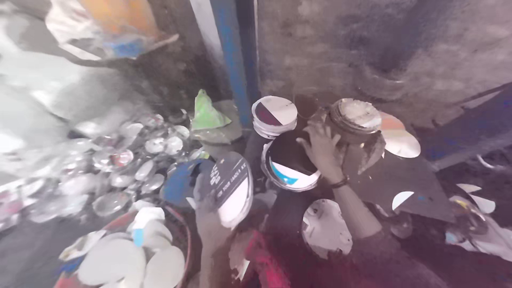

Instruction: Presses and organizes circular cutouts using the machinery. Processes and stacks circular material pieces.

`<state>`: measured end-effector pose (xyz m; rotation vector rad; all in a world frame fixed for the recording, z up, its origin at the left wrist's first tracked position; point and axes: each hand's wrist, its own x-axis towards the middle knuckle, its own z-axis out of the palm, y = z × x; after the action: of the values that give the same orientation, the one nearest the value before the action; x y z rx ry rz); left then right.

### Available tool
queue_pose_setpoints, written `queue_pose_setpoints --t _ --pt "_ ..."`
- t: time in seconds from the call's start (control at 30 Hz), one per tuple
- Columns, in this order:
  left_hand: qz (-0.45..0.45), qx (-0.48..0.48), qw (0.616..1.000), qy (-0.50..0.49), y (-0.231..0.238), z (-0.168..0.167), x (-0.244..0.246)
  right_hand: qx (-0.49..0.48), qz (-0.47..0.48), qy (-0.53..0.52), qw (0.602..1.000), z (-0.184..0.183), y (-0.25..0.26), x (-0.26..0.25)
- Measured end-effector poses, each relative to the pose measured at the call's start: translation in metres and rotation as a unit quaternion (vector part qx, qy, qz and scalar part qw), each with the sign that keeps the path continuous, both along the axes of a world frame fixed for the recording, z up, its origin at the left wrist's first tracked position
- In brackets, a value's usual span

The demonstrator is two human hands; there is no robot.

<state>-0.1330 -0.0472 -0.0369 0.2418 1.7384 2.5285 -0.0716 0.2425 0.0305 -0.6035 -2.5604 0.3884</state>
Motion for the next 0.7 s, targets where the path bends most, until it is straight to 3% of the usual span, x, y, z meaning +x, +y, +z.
queue_pose_setpoints --t 0.07,0.1,0.17,0.2,0.27,0.37,0.43,0.5,0.6,0.7 --pt "0.019 0.031 0.999 -0.015 -0.006 0.000 -0.001 -0.077 0.027 0.128 0.988 0.009 0.005 0.011" --pt "0.016 0.041 0.999 -0.012 -0.005 0.002 0.001 -0.161 0.056 0.185 0.968 0.014 0.003 0.015" --pt "-0.039 0.042 0.998 0.000 0.003 0.012 0.012 -0.308 0.136 0.213 0.917 0.028 -0.015 0.020" --pt "-0.068 0.045 0.997 -0.010 0.011 0.018 0.020 -0.314 0.178 0.196 0.912 0.031 -0.027 0.019" --pt "-0.069 0.004 0.997 -0.043 0.029 0.029 0.035 -0.216 0.202 0.154 0.943 0.027 -0.052 0.015" --pt "0.032 -0.070 0.996 -0.054 0.040 0.036 0.037 -0.050 0.084 0.079 0.992 0.012 -0.056 0.017" --pt "0.074 -0.080 0.994 -0.006 0.028 0.022 0.024 -0.005 -0.026 -0.025 0.999 0.000 -0.039 0.019" --pt "0.085 -0.067 0.993 0.046 0.013 0.007 0.010 -0.003 -0.083 -0.052 0.995 -0.009 -0.028 0.018" --pt "0.094 -0.011 0.995 0.027 0.007 0.006 0.004 0.002 -0.065 0.085 0.994 -0.006 -0.027 0.016" --pt "0.085 0.018 0.996 -0.004 0.018 0.016 0.006 -0.087 -0.007 0.269 0.959 0.003 -0.030 0.020"
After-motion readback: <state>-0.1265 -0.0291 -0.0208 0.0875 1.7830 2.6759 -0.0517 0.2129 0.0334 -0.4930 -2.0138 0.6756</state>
